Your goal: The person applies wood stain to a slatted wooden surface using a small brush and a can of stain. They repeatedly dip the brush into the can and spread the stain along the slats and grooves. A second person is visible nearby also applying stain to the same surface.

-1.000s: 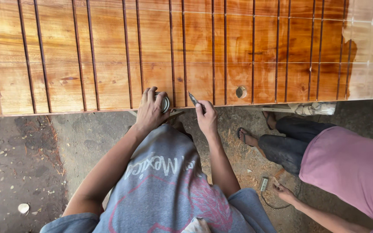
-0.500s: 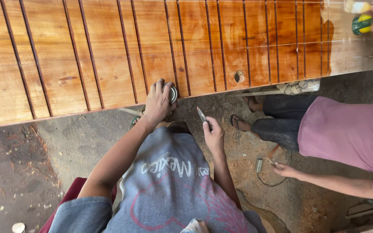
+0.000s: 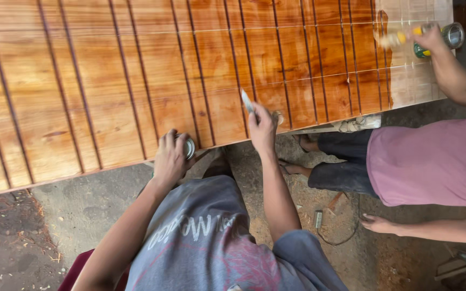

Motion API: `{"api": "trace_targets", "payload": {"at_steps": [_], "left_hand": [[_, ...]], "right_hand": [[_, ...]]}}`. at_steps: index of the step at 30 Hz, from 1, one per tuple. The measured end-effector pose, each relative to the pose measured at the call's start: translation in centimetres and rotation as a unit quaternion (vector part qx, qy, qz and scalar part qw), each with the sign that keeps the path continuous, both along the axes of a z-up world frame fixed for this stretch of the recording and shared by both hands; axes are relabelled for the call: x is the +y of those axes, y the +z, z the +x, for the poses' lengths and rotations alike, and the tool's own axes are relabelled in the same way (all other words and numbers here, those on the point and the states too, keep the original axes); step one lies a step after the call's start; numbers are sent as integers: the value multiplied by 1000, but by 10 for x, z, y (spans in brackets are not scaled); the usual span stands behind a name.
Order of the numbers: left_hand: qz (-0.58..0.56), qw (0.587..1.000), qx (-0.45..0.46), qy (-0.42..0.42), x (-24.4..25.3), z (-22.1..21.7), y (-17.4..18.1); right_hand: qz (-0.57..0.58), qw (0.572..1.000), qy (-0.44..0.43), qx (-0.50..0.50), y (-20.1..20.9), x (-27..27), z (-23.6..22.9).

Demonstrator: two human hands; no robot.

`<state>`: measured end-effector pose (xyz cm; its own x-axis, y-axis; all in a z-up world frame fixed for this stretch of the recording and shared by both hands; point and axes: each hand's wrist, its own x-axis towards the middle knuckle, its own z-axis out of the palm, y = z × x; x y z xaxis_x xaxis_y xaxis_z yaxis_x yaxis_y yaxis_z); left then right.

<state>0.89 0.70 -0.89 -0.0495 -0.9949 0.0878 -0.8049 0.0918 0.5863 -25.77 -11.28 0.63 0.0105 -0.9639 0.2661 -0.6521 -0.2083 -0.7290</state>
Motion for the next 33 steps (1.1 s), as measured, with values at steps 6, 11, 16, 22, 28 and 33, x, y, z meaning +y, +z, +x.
{"api": "trace_targets", "payload": {"at_steps": [6, 11, 16, 22, 28, 33], "left_hand": [[63, 994, -33, 77, -5, -13, 11], [161, 955, -110, 224, -22, -54, 21], [199, 925, -152, 285, -29, -74, 20], [226, 916, -143, 298, -33, -76, 22], [237, 913, -131, 305, -36, -78, 26], [243, 911, -131, 305, -39, -78, 25]], "right_hand": [[0, 1000, -7, 17, -32, -172, -56], [-49, 997, 32, 47, -81, -304, -88], [-44, 995, 56, 67, -123, -399, -84], [-52, 990, 67, 112, -144, -434, -72], [-8, 980, 48, 193, -134, -431, -82], [-40, 980, 99, 167, -142, -439, -84]]}}
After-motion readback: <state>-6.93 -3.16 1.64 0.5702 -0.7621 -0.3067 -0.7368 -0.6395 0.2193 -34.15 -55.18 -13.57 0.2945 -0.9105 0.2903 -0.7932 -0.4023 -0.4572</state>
